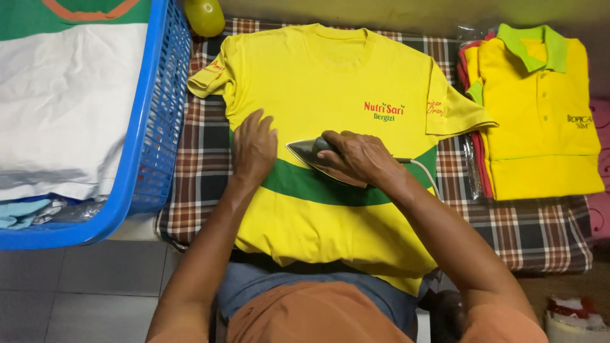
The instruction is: The person irons a yellow t-shirt with a green stripe on a plaid-covered surface. They smooth the fabric with their hands, use an iron to press the front and sleeves, and flip the shirt over to iron the back.
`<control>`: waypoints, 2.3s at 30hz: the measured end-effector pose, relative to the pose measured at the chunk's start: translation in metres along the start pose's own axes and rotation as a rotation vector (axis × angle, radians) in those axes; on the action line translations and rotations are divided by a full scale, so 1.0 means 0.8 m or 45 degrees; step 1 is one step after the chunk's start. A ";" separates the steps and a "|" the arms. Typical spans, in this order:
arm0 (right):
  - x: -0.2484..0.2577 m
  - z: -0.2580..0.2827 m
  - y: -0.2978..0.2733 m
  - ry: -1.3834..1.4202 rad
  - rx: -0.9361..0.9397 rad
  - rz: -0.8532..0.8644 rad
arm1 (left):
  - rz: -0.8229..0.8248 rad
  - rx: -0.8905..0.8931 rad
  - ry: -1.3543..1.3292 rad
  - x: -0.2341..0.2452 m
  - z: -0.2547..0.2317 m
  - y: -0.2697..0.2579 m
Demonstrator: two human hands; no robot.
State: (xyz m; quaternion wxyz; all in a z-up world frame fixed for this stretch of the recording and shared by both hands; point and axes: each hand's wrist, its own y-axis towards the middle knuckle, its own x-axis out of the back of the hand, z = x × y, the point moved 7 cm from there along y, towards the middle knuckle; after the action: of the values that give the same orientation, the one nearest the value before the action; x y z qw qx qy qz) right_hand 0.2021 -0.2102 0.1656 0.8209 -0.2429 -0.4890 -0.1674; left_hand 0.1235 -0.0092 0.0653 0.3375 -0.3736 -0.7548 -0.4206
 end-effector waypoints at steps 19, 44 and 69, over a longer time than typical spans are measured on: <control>0.031 -0.164 -0.056 0.368 -0.644 0.128 | 0.563 0.024 0.149 -0.057 -0.025 0.049; 0.060 -0.349 0.077 0.999 -0.564 -0.663 | 0.468 0.038 0.095 -0.053 -0.029 0.051; 0.036 -0.335 0.024 1.124 -0.707 -0.763 | 0.478 0.062 0.079 -0.055 -0.025 0.050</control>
State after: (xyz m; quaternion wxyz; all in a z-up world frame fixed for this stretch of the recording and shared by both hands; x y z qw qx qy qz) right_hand 0.4186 -0.3461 0.0788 0.7693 -0.2072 -0.0872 -0.5981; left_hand 0.1830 -0.0248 0.0524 0.4421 -0.4863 -0.6709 -0.3434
